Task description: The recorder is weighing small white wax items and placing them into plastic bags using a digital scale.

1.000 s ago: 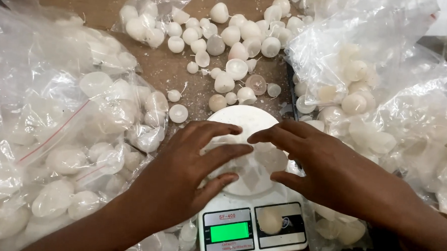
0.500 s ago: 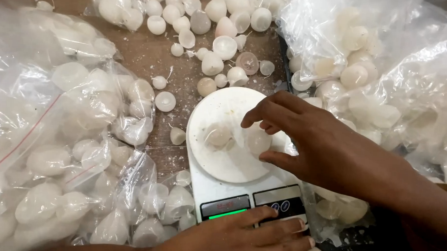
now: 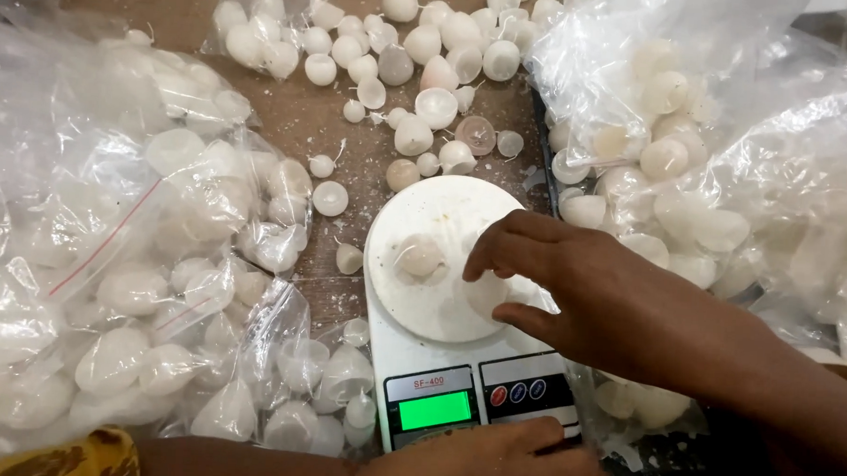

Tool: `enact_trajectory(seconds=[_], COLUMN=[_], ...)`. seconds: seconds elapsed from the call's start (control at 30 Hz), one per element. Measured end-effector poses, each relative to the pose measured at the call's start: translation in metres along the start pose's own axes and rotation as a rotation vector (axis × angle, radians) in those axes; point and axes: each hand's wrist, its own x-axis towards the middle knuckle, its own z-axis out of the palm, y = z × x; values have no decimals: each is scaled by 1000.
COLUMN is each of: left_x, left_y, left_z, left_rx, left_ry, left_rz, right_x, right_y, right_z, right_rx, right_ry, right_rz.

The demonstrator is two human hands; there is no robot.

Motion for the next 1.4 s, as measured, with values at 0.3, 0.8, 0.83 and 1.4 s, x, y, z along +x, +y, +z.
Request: enact_trajectory(seconds=[0.3,0.8,0.83,1.4], left_x=[-10,-46,-46,-47], left_y=[-17,-63,-63,-72], left_z=[-35,-92,-92,-97], left_rx=[-339,-112,-128,-176], left_ry=[-46,252,266,291], left_rz=[-75,-579,-583,-858], right_x=[-2,22,22,11], right_y=[29,32,34,16], right_z=[24,13,13,1], right_rx=[24,-83,-67,-6], right_ry=[73,355,325,16], right_rz=[-343,-176,-125,197])
